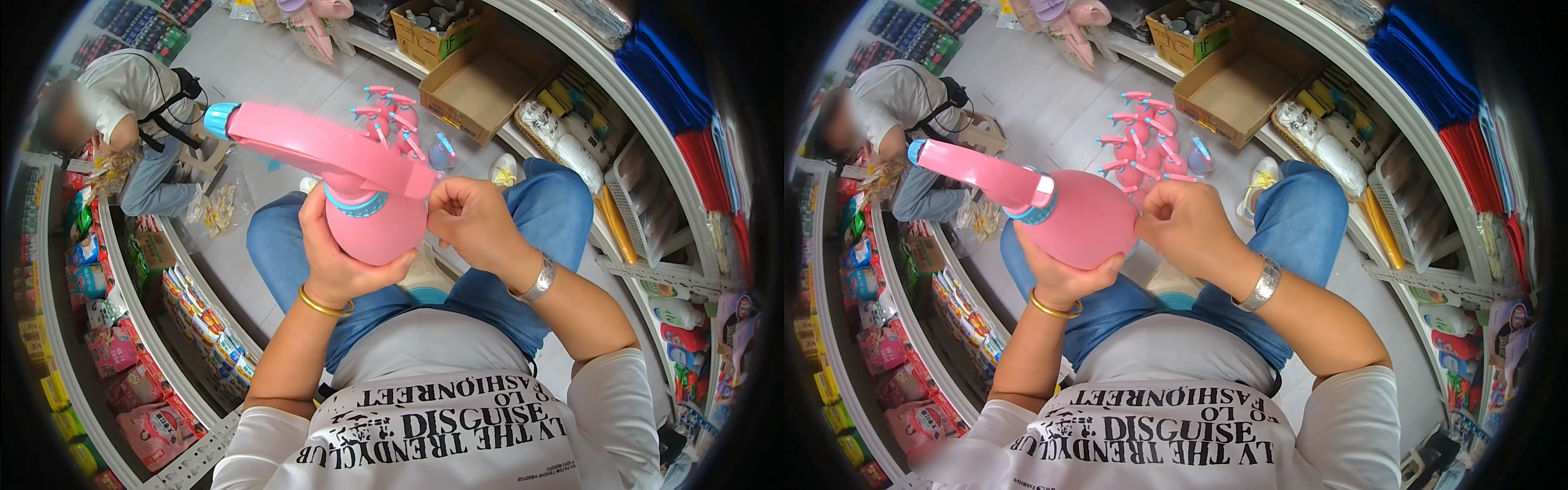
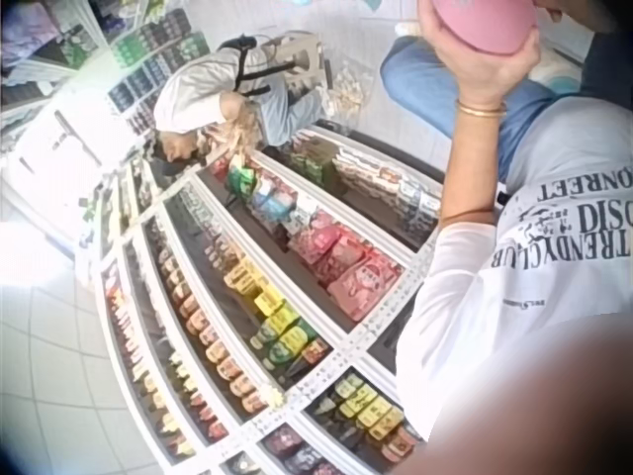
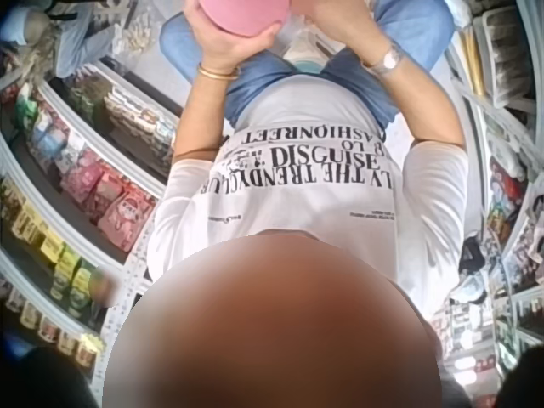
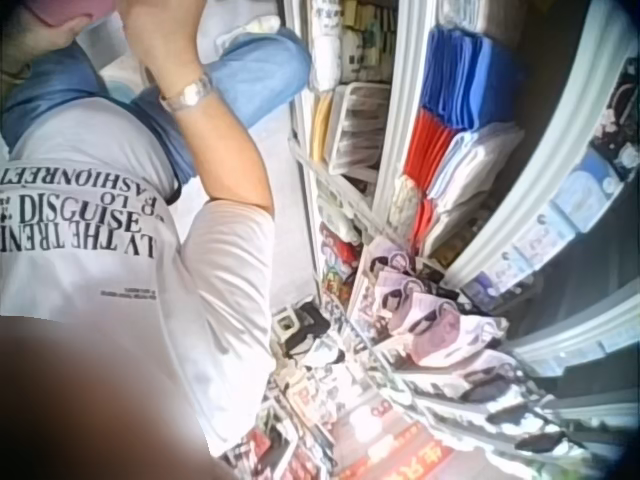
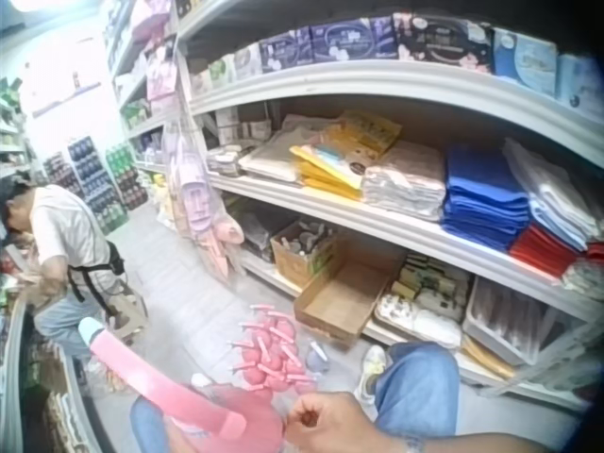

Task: The person assembles pink and blue spray bottles by attaching the spray nozzle to the bottle body and tightening the base. They handle multiple bottles one at a time, placing finished units into a cardboard box on the floor.

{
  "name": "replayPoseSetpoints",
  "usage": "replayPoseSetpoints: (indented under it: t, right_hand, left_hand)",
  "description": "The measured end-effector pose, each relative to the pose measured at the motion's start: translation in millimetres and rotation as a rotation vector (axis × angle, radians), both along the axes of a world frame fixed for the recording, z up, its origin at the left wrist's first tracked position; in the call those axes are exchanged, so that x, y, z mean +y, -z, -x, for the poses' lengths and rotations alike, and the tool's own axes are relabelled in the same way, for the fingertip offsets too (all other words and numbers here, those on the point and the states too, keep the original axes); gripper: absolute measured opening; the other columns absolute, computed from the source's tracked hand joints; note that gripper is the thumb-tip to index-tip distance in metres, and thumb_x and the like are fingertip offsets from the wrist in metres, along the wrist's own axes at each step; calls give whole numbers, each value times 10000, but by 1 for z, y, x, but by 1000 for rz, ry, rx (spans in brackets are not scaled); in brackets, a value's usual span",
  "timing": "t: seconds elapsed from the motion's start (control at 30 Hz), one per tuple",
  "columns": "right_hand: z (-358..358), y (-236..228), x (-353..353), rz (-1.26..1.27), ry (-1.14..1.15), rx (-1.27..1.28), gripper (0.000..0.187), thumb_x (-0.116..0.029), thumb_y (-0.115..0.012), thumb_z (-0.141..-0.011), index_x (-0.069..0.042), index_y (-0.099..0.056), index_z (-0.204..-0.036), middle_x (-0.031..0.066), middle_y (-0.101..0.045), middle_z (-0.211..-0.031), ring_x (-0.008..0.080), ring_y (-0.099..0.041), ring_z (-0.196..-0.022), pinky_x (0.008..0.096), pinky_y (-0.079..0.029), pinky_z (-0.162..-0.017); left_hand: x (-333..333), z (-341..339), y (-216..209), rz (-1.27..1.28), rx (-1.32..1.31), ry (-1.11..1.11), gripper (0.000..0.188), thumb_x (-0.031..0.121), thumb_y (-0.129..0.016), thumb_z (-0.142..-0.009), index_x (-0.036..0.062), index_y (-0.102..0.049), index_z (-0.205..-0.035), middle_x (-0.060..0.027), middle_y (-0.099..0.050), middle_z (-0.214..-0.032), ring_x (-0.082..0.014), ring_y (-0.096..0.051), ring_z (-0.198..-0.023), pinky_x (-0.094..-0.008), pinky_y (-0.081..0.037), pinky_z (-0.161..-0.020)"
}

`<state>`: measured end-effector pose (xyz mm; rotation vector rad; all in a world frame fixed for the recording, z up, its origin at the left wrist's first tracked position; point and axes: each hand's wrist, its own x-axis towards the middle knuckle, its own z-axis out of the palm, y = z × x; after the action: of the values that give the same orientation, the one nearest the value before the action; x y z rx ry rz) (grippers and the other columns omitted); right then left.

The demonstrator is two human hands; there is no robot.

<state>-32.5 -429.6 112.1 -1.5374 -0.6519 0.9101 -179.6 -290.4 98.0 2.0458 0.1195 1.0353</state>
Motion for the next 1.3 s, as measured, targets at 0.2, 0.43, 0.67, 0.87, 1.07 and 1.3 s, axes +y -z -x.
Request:
replayPoseSetpoints:
  t: [0.2, 0.43, 0.67, 0.87, 1.07, 1.3]
  right_hand:
    - [1, 1, 0, 8, -23, -250, 94, -49, -704, -735, -15, -618, -725, 59, -588, -592, 121, -551, -539, 296, -450, -524]
    - [-21, 8, -16, 103, -32, -358, 59, 5, -602, -833, -12, -603, -776, -25, -559, -661, 36, -502, -594, 226, -417, -524]
    - [-19, -6, -13, -43, -83, -199, 130, -9, -527, -909, 18, -650, -875, 21, -616, -722, 97, -593, -620, 249, -490, -581]
    - [-17, -38, -10, -114, -80, -375, 103, 13, -583, -883, 17, -676, -928, 62, -690, -852, 109, -650, -740, 246, -523, -686]
    - [-9, -51, 0, -229, -79, -520, 111, -5, -695, -841, 14, -680, -950, 64, -694, -880, 119, -668, -799, 255, -546, -756]
    - [-4, -46, 7, -68, -71, -206, 107, -3, -696, -850, 9, -661, -950, 43, -667, -898, 94, -651, -827, 233, -533, -758]
  left_hand:
    - [-1, 3, 4, -29, 6, -14, 1032, 225, -912, -581, -32, -292, -1364, -159, -560, -1193, -249, -621, -1049, -373, -502, -906]
    - [10, 20, -2, -5, 71, -89, 991, 334, -880, -653, -10, -309, -1386, -152, -542, -1241, -250, -595, -1120, -381, -500, -954]
    - [6, 1, -6, 1200, -64, 179, 818, 491, -733, -832, 12, -389, -1398, -160, -561, -1299, -293, -609, -1149, -437, -509, -979]
    - [8, 5, 7, 1307, -44, 271, 850, 533, -699, -840, 20, -365, -1429, -183, -554, -1325, -357, -580, -1208, -533, -491, -1003]
    - [-3, -8, -19, 1283, -38, 339, 872, 473, -760, -792, -1, -376, -1415, -175, -547, -1307, -289, -576, -1206, -427, -489, -1025]
    - [-5, -3, -15, 1219, -5, 333, 815, 549, -696, -839, 22, -430, -1400, -170, -576, -1298, -286, -600, -1171, -402, -509, -978]
